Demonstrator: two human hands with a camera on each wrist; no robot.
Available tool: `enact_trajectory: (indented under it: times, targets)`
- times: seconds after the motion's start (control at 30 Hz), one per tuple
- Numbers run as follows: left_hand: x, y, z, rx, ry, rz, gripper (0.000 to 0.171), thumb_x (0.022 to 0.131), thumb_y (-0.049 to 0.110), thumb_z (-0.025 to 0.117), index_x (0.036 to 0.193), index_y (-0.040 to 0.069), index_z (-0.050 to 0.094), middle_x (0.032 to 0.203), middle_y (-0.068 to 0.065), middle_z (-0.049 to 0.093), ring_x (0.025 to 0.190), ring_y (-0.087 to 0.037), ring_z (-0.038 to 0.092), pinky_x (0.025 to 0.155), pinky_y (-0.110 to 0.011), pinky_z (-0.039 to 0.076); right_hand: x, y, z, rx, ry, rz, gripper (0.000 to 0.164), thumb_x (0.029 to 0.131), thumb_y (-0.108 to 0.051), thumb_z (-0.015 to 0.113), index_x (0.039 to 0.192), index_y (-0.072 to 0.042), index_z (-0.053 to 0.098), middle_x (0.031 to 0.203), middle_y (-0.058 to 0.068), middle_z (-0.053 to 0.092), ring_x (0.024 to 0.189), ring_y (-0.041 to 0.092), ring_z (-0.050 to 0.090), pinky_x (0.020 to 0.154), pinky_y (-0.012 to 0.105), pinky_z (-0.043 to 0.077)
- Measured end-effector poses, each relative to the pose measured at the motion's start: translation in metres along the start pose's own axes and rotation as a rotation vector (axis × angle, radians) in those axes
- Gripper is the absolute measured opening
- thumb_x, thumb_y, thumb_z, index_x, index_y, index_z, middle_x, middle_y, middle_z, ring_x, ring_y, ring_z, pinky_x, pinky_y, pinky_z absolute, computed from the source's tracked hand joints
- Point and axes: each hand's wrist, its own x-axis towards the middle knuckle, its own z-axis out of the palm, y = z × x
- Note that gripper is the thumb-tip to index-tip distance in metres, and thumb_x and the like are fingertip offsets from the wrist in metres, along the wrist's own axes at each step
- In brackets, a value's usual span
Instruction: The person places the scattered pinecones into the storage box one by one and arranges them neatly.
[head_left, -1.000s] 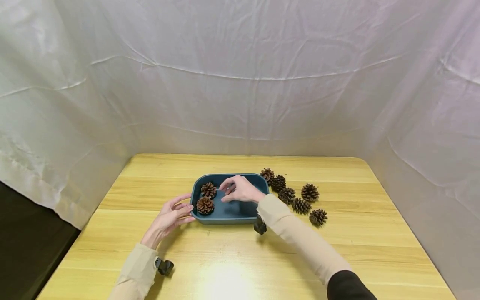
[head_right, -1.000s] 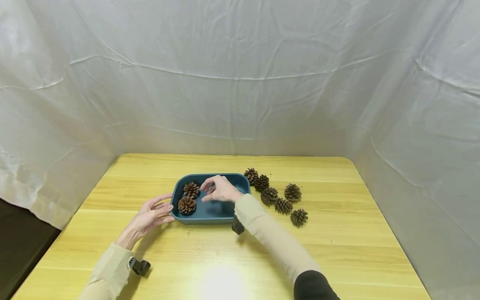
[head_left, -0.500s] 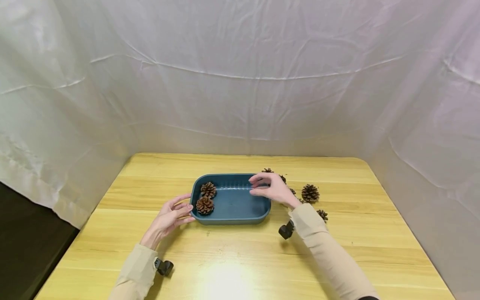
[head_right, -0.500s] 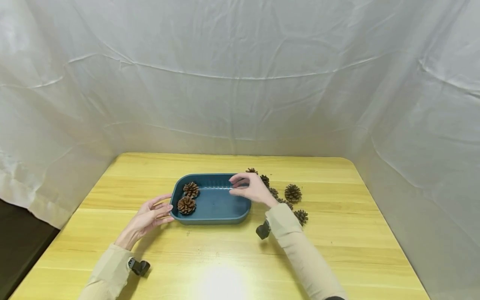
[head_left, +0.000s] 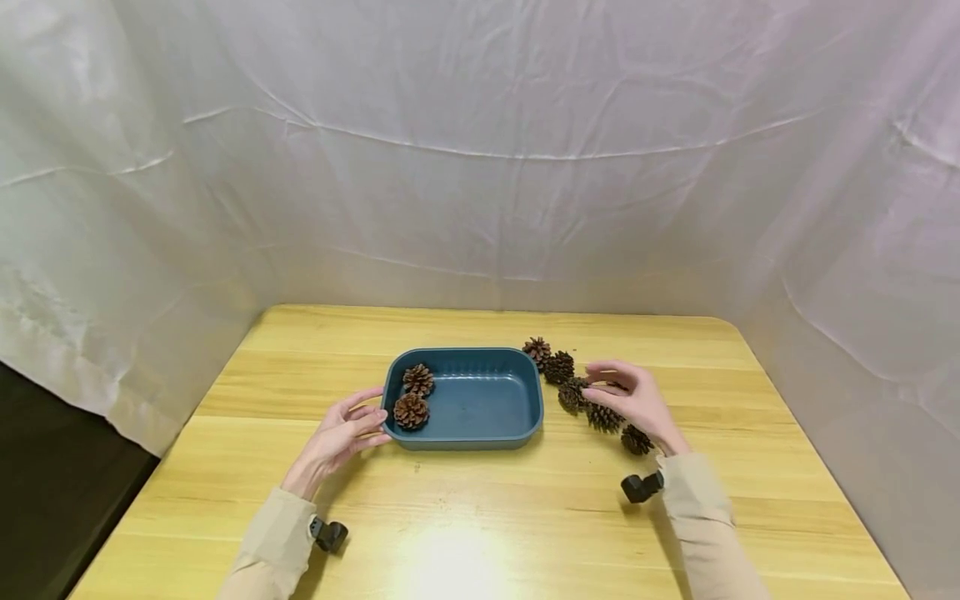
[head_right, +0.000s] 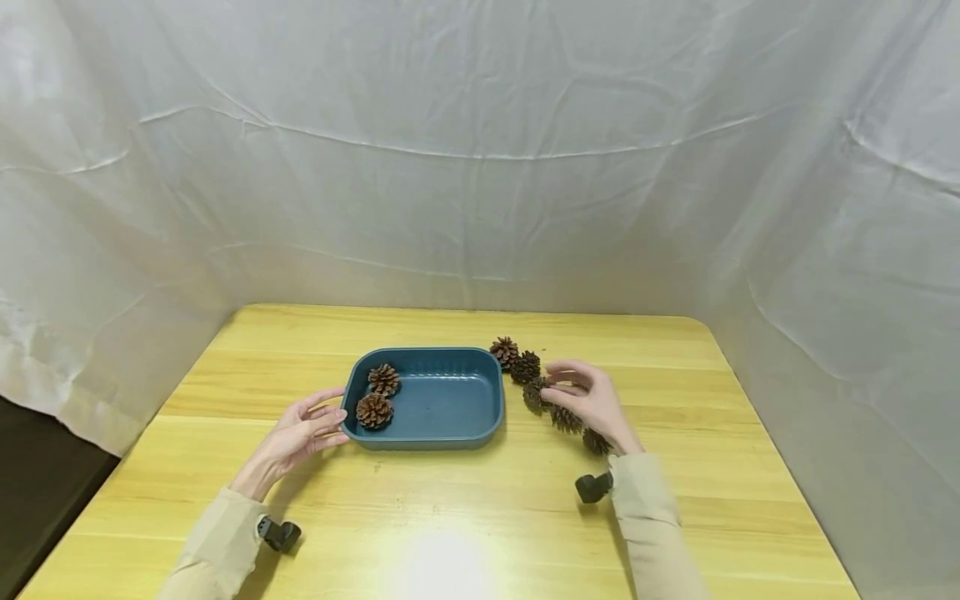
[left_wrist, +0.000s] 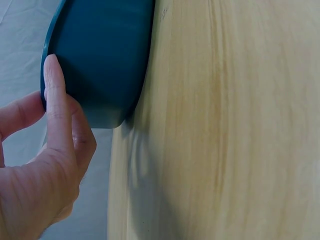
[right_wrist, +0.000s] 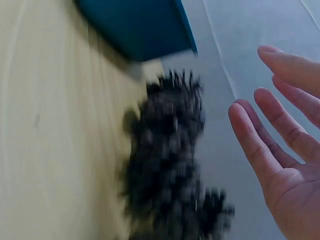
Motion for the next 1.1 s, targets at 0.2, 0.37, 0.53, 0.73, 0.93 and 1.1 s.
enact_trajectory:
  times: [0.2,0.37,0.53,0.73,0.93,1.1]
  targets:
    - [0.000,0.000,0.000,0.004,0.001,-0.001,0.065,0.102,0.001,0.053,0.156,-0.007,0.019,0.102,0.000,0.060,0.085,-0.008,0.066,0.083,-0.024,0.064,-0.024,0.013,-0.024,0.094,0.073,0.006,0.052,0.086,0.008,0.073,0.131,0.018,0.051,0.114,0.000,0.072,0.104,0.011,0.071,0.092,0.019,0.060]
    - [-0.001,0.000,0.001,-0.002,-0.003,-0.004,0.065,0.102,0.002,0.053,0.157,-0.006,0.019,0.102,0.001,0.061,0.085,-0.008,0.066,0.083,-0.024,0.064,-0.039,0.024,-0.038,0.062,0.113,0.030,0.052,0.088,0.005,0.072,0.133,0.018,0.049,0.121,0.008,0.070,0.108,0.014,0.069,0.091,0.017,0.059]
    - [-0.002,0.000,0.000,-0.014,-0.006,-0.002,0.065,0.102,0.002,0.054,0.156,-0.007,0.019,0.101,0.001,0.061,0.085,-0.009,0.066,0.083,-0.025,0.065,-0.049,0.032,-0.048,-0.032,0.159,0.076,0.050,0.091,-0.002,0.071,0.134,0.014,0.051,0.121,0.001,0.070,0.100,0.006,0.066,0.088,0.013,0.058]
    - [-0.002,0.000,0.001,-0.026,-0.010,-0.001,0.066,0.102,0.001,0.054,0.156,-0.008,0.018,0.101,0.000,0.060,0.084,-0.008,0.066,0.082,-0.024,0.064,-0.057,0.039,-0.055,-0.156,0.132,0.180,0.054,0.095,-0.017,0.071,0.139,0.007,0.051,0.123,0.004,0.068,0.097,0.000,0.064,0.086,0.012,0.055]
    - [-0.001,0.000,0.000,-0.033,-0.012,0.001,0.065,0.102,0.001,0.053,0.156,-0.008,0.018,0.102,0.000,0.061,0.085,-0.009,0.066,0.082,-0.024,0.065,-0.060,0.044,-0.058,-0.186,0.079,0.205,0.055,0.096,-0.019,0.069,0.142,0.005,0.049,0.130,0.027,0.061,0.096,-0.001,0.065,0.089,0.011,0.053]
    - [-0.001,0.000,0.000,-0.037,-0.014,0.001,0.066,0.102,0.000,0.053,0.156,-0.008,0.017,0.101,0.000,0.061,0.084,-0.008,0.066,0.082,-0.024,0.065,-0.061,0.047,-0.059,-0.189,0.044,0.200,0.054,0.096,-0.018,0.069,0.142,0.004,0.049,0.130,0.026,0.063,0.097,0.001,0.065,0.090,0.011,0.052]
